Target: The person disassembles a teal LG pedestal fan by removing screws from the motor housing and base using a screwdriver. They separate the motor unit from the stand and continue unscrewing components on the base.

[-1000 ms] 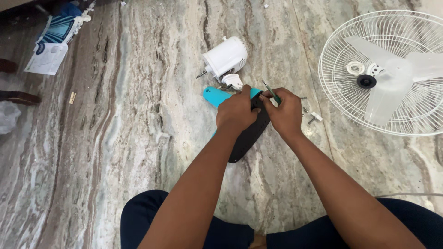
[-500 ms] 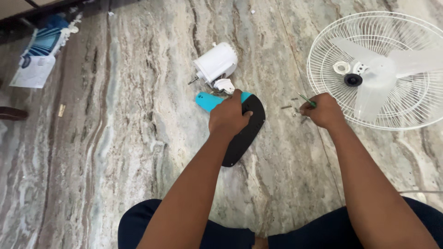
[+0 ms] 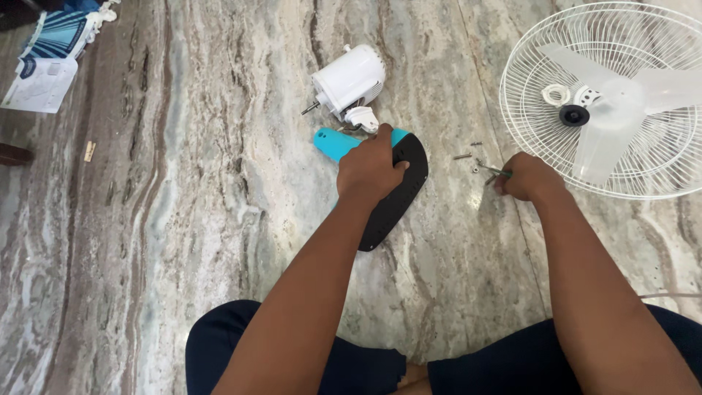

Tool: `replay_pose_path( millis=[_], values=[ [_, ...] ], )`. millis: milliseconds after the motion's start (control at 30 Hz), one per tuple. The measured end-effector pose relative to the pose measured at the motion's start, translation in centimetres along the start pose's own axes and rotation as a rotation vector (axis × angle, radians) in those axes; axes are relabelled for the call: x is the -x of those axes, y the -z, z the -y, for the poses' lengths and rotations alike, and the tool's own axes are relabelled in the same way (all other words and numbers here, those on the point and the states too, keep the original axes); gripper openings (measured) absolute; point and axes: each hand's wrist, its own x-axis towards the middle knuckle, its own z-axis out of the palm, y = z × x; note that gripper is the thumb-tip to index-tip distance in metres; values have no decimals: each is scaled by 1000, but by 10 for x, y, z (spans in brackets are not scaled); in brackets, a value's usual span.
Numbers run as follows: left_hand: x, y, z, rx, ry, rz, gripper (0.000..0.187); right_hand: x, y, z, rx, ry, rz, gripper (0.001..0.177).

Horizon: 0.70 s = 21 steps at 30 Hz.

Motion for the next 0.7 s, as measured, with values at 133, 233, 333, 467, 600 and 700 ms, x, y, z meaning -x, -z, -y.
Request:
replay_pose_path(
  millis=[133,233,333,467,600,700],
  values=[
    [1,1,-1,-5,0,7,57,-12,-21,-7,-111,50,-136,22],
    [2,4,-1,9,10,21,58,-18,-34,-5,-265,80,-224,19],
    [4,6,-2,16,21,28,57,-19,-36,-1,-320,103,-277,20],
    [3,6,-2,21,24,29,56,-17,-23,-2,-222,28,-199,19],
    [1,4,-2,11,18,26,56,-12,-16,-5,-153,-60,-168,18],
    [2,4,-1,18,21,29,58,-11,-14,-3,-169,-50,-167,18]
  ],
)
